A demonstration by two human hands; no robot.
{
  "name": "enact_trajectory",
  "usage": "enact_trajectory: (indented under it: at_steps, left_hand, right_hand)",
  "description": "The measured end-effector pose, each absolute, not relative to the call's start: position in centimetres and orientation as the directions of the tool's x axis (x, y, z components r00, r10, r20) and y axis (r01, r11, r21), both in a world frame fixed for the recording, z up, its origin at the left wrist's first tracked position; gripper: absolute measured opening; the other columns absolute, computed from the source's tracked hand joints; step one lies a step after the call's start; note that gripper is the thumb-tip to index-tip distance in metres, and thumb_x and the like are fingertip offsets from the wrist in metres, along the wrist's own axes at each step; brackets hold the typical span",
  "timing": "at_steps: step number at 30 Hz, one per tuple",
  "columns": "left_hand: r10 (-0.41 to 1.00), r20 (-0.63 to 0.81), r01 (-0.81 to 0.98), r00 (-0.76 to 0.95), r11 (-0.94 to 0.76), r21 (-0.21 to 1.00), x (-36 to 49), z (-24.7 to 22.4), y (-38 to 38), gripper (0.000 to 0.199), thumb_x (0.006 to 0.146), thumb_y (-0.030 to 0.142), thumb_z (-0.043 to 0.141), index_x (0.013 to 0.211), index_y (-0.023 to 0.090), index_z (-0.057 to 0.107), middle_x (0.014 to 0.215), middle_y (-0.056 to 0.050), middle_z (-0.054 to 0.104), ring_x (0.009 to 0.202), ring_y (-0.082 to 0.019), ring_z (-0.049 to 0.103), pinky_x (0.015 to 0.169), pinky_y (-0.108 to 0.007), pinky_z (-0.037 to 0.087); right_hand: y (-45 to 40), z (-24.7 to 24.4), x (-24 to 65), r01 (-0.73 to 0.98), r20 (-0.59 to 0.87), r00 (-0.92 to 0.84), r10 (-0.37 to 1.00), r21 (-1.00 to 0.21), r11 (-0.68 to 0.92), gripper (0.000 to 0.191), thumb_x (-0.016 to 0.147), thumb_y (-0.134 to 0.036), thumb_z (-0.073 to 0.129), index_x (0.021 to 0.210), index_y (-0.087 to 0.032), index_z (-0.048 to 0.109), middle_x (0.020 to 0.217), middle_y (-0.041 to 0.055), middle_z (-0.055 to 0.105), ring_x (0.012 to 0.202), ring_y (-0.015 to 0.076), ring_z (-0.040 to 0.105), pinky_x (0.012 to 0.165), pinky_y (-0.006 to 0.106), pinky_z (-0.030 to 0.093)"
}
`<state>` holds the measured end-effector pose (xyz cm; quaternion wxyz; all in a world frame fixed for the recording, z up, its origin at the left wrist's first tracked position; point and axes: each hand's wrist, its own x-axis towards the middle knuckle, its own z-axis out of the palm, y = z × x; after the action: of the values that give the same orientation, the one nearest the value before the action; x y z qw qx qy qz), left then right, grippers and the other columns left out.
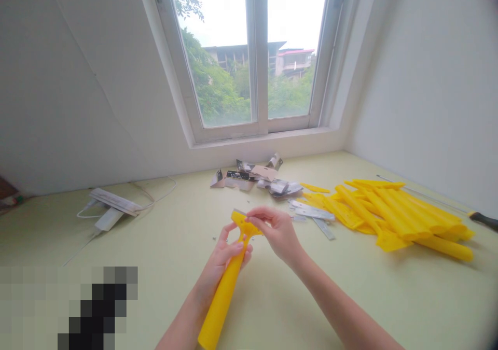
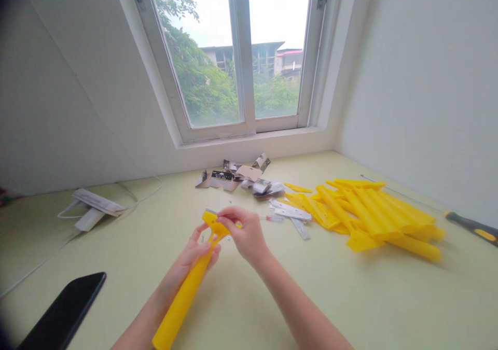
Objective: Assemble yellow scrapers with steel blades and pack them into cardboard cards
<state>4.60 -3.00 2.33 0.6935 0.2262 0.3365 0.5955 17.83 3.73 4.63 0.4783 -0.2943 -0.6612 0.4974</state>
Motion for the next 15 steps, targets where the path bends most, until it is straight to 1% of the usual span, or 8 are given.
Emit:
enact_trajectory:
  at_steps: [3,6,10,15]
  left_hand:
    - [0.979,-0.19,-0.674,0.068,0.185,0.715,4.63,2.3,-2.97,0.052,0.063,0.012,0.068,0.104,0.028,0.04,0.086,0.001,0.058,0.066,-0.005,0.058,0.068,-0.017,0.045]
    - [0.977,-0.199,-0.675,0.077,0.198,0.711,4.62,2.23,-2.89,0.054,0.063,0.012,0.068,0.105,0.028,0.038,0.086,0.001,0.059,0.067,-0.006,0.059,0.067,-0.017,0.046]
    - [0.971,-0.222,-0.673,0.087,0.222,0.705,4.6,2.17,-2.86,0.054,0.064,0.012,0.068,0.106,0.028,0.038,0.086,0.0,0.059,0.068,-0.006,0.059,0.067,-0.017,0.046]
    - [0.972,-0.218,-0.664,0.093,0.223,0.714,4.63,2.11,-2.89,0.051,0.063,0.013,0.068,0.104,0.028,0.041,0.085,0.0,0.059,0.07,-0.006,0.059,0.069,-0.018,0.045]
  right_hand:
    - [3.63,4.45,17.69,0.02,0.423,-0.346,0.838,-0.889,0.457,0.009,0.074,-0.024,0.056,0.075,-0.021,0.065,0.071,0.0022,0.062,0.07,0.0163,0.056,0.066,0.03,0.046]
    - [3.61,4.21,17.49,0.07,0.473,-0.342,0.812,-0.849,0.523,0.009,0.073,-0.022,0.057,0.073,-0.022,0.066,0.075,0.0028,0.058,0.077,0.0169,0.053,0.067,0.029,0.044]
    - [3.55,4.04,17.28,0.06,0.461,-0.334,0.822,-0.86,0.507,0.01,0.073,-0.02,0.057,0.073,-0.022,0.067,0.078,0.0028,0.052,0.078,0.0161,0.052,0.065,0.027,0.044]
    - [3.45,4.1,17.24,0.051,0.446,-0.328,0.833,-0.872,0.487,0.009,0.073,-0.022,0.057,0.071,-0.022,0.066,0.076,0.0027,0.053,0.078,0.0167,0.052,0.063,0.027,0.045]
